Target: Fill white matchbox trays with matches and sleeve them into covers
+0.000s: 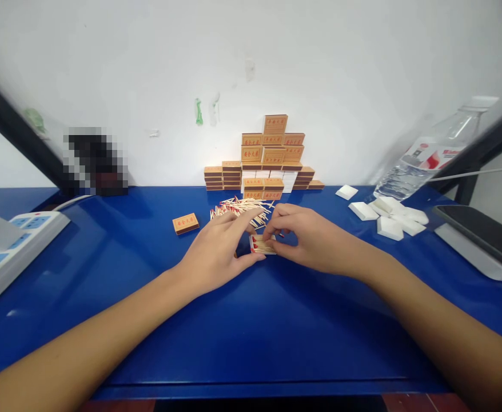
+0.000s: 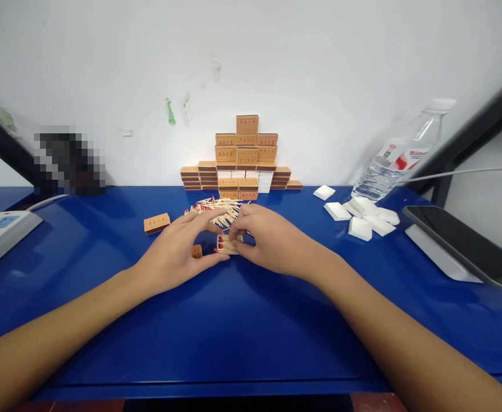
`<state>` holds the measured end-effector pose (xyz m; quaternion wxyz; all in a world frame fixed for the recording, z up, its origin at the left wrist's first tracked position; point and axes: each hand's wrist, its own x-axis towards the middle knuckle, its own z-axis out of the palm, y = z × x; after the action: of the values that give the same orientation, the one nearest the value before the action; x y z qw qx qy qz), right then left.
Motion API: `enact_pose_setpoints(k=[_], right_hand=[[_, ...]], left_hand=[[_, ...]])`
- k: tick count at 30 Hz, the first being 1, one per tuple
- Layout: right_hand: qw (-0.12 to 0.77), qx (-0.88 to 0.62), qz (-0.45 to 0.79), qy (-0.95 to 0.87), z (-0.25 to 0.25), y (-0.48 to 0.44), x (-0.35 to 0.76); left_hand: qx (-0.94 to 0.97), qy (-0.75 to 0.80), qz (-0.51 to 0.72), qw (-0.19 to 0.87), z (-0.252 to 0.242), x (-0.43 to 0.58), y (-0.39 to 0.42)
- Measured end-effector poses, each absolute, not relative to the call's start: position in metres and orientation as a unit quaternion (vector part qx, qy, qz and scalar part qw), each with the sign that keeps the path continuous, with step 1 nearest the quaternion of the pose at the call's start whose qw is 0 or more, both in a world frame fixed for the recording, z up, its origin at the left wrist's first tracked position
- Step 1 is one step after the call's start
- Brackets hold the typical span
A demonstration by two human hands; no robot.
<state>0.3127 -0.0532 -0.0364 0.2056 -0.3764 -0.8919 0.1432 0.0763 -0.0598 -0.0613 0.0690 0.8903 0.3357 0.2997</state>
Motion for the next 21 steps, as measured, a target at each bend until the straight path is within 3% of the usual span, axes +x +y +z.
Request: enact_pose_setpoints(k=[21], right_hand=[[0.155, -0.379, 0.193, -0.892, -0.0425, -0.051, 0.315]], left_hand=[[0.896, 0.338, 0.269, 0.1, -0.0642, 0.0763, -0.0591]])
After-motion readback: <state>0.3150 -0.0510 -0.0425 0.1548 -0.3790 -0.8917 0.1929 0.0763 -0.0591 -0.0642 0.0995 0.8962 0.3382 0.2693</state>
